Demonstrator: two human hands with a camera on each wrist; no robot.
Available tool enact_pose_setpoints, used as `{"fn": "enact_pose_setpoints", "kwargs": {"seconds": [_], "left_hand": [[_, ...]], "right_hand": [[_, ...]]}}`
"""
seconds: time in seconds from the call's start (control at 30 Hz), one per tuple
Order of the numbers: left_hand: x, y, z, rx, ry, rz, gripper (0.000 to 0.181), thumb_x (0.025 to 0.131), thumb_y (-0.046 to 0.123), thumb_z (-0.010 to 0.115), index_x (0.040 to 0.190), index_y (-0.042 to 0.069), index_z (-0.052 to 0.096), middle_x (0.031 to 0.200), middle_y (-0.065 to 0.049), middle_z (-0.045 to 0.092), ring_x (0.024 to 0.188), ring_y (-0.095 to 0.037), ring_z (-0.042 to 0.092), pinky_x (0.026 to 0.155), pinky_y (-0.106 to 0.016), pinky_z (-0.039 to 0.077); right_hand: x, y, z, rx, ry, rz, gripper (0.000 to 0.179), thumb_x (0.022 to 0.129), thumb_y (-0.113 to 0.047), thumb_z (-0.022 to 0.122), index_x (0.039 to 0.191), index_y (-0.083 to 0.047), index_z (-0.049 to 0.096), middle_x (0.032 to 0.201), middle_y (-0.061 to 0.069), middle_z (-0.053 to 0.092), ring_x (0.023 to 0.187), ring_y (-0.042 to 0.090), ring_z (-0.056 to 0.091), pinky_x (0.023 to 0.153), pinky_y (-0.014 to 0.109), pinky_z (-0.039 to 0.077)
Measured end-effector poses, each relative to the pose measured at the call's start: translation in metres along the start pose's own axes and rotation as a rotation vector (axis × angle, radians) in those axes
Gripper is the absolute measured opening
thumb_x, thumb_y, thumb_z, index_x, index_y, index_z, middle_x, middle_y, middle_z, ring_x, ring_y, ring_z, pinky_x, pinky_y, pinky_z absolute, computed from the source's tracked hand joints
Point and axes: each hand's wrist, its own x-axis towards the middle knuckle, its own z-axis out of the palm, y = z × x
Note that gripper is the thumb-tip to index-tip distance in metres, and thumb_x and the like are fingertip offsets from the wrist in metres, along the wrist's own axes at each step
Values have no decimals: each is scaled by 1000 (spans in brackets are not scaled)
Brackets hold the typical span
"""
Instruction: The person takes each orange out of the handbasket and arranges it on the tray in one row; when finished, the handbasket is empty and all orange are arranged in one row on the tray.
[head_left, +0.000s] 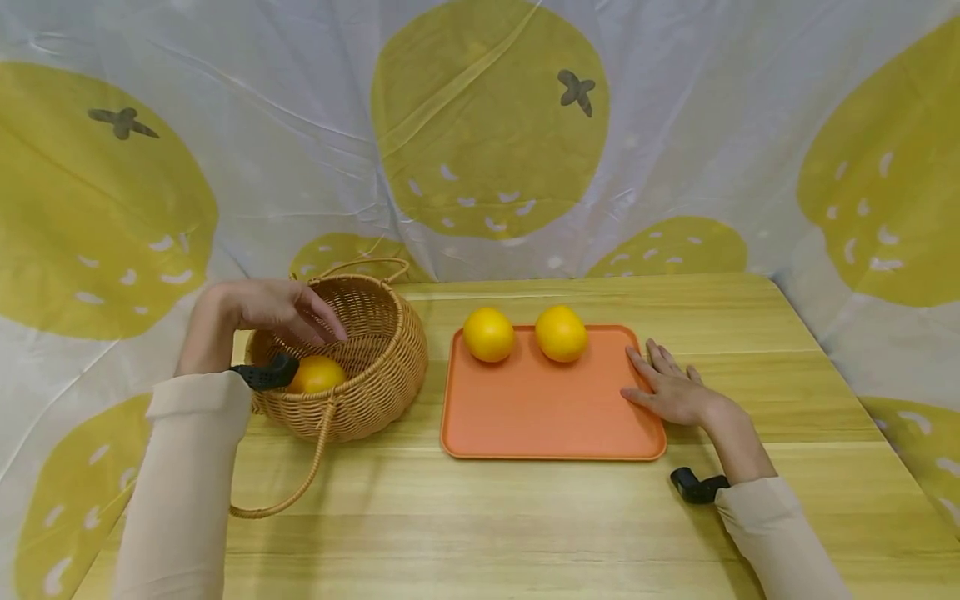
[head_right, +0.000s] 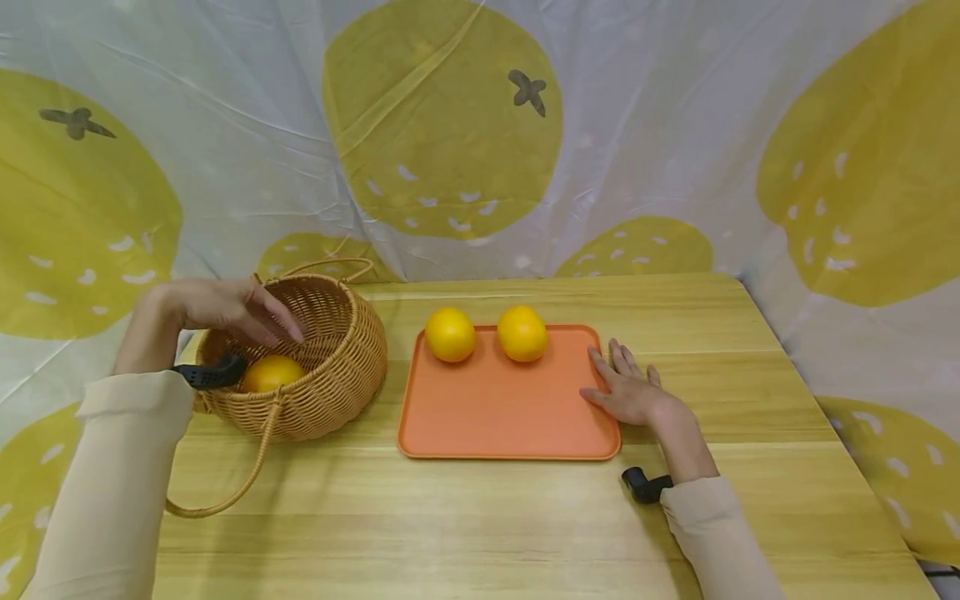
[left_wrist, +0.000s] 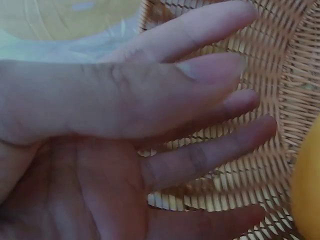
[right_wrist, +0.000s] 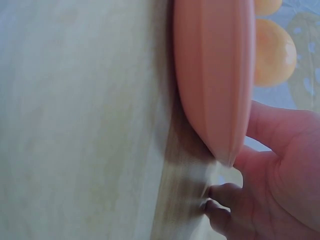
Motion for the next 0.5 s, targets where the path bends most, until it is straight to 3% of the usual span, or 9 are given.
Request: {"fn": "enact_pose_setpoints", "kwargs": {"seconds": [0.13, 0.33, 0.5], "left_hand": [[10, -12, 0, -31, -76, -58, 37, 99, 10, 69, 135, -1, 67, 147, -16, 60, 127, -21, 62, 98, -32, 55], [23, -21, 1, -3, -134, -146, 34, 99, 14, 70, 132, 7, 70, 146, -10, 60, 122, -19, 57, 91, -34, 54], [29, -23, 0, 15, -152, -164, 32, 100, 12, 67, 131, 9, 71, 149, -11, 58, 128, -25, 57, 93, -40, 56]], "right_hand": [[1, 3, 1, 7, 10, -4, 87, 106, -49, 52, 166, -2, 8, 168, 33, -14, 155, 54, -13, 113, 80, -10], [-1, -1, 0, 2, -5, 14, 84, 108, -47, 49, 166, -1, 9, 168, 32, -14, 156, 53, -12, 114, 79, -10], [0, -3, -1, -9, -5, 15, 84, 108, -47, 49, 166, -1, 9, 169, 32, -13, 156, 53, -11, 114, 80, -8]]}}
